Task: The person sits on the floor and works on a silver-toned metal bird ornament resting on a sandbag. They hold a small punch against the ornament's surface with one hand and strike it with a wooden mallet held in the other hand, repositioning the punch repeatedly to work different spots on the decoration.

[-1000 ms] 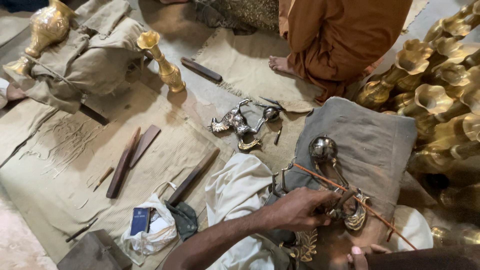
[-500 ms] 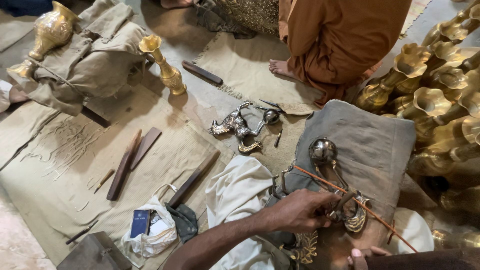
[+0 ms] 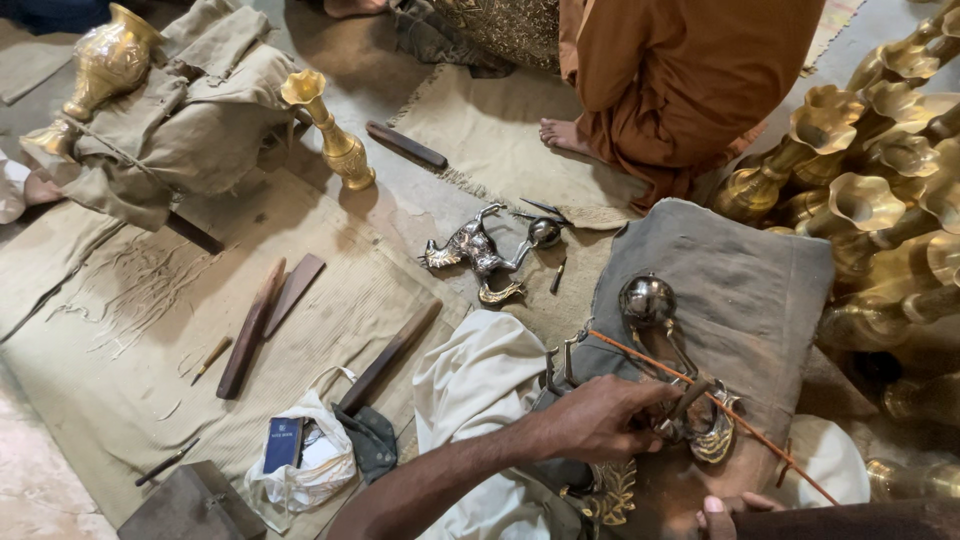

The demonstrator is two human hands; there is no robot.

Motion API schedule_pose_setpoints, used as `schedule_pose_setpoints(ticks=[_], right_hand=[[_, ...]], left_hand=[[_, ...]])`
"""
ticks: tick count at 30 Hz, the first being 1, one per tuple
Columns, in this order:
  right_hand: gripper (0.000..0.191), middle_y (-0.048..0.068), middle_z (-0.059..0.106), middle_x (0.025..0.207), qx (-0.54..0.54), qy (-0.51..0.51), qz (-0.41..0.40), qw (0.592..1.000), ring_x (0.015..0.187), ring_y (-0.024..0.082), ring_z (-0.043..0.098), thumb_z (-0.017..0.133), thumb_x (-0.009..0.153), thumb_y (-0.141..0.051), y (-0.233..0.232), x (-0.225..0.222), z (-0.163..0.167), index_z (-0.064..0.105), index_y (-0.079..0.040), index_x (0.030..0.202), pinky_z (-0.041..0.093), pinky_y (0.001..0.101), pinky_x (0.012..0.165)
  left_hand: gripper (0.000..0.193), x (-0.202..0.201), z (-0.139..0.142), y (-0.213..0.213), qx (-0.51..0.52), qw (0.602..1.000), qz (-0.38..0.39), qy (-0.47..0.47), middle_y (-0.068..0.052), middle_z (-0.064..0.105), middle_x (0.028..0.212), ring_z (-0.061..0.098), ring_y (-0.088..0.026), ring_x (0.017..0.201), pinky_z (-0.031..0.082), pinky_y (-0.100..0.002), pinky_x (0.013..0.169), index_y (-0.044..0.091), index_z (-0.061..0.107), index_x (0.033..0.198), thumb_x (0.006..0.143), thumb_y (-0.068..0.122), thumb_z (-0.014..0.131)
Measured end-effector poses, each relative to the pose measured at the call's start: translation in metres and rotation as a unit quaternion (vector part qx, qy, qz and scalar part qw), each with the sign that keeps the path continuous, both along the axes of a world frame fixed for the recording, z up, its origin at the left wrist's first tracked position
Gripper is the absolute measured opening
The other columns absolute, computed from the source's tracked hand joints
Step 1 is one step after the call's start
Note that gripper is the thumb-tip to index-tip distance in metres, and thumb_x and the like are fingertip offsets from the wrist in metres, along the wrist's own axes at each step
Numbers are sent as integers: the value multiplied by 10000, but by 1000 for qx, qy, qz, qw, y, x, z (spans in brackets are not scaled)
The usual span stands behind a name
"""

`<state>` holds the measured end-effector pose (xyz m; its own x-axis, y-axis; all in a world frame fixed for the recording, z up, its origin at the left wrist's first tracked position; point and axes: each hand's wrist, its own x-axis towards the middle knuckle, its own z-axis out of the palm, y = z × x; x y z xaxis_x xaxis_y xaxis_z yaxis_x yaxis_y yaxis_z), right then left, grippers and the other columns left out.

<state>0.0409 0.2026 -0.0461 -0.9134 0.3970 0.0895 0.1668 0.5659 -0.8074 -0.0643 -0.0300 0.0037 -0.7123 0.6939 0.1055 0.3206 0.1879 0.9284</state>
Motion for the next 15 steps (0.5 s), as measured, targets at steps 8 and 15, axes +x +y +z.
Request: schedule_pose_setpoints(ticks=[8, 15], right_hand=[[231, 43, 748, 661, -66, -55, -12, 996, 622, 146, 715, 796, 854, -244, 1, -1, 1, 669, -54, 819, 550, 339, 863], [528, 30, 723, 787, -66, 9, -32, 997, 746, 119, 698, 791, 869, -232, -6, 9, 1, 490, -27, 1252, 483, 346, 1025]], left_hand=[[617, 0, -2, 2, 6, 1000, 1, -6, -139, 732, 938, 751, -282, 851, 588, -406, 760, 77, 543, 1424, 854, 179, 756], [606, 0, -2, 3, -9, 1000, 5, 12, -151, 724, 926, 735, -306, 841, 570, -427, 753, 77, 556, 1408, 845, 178, 756]])
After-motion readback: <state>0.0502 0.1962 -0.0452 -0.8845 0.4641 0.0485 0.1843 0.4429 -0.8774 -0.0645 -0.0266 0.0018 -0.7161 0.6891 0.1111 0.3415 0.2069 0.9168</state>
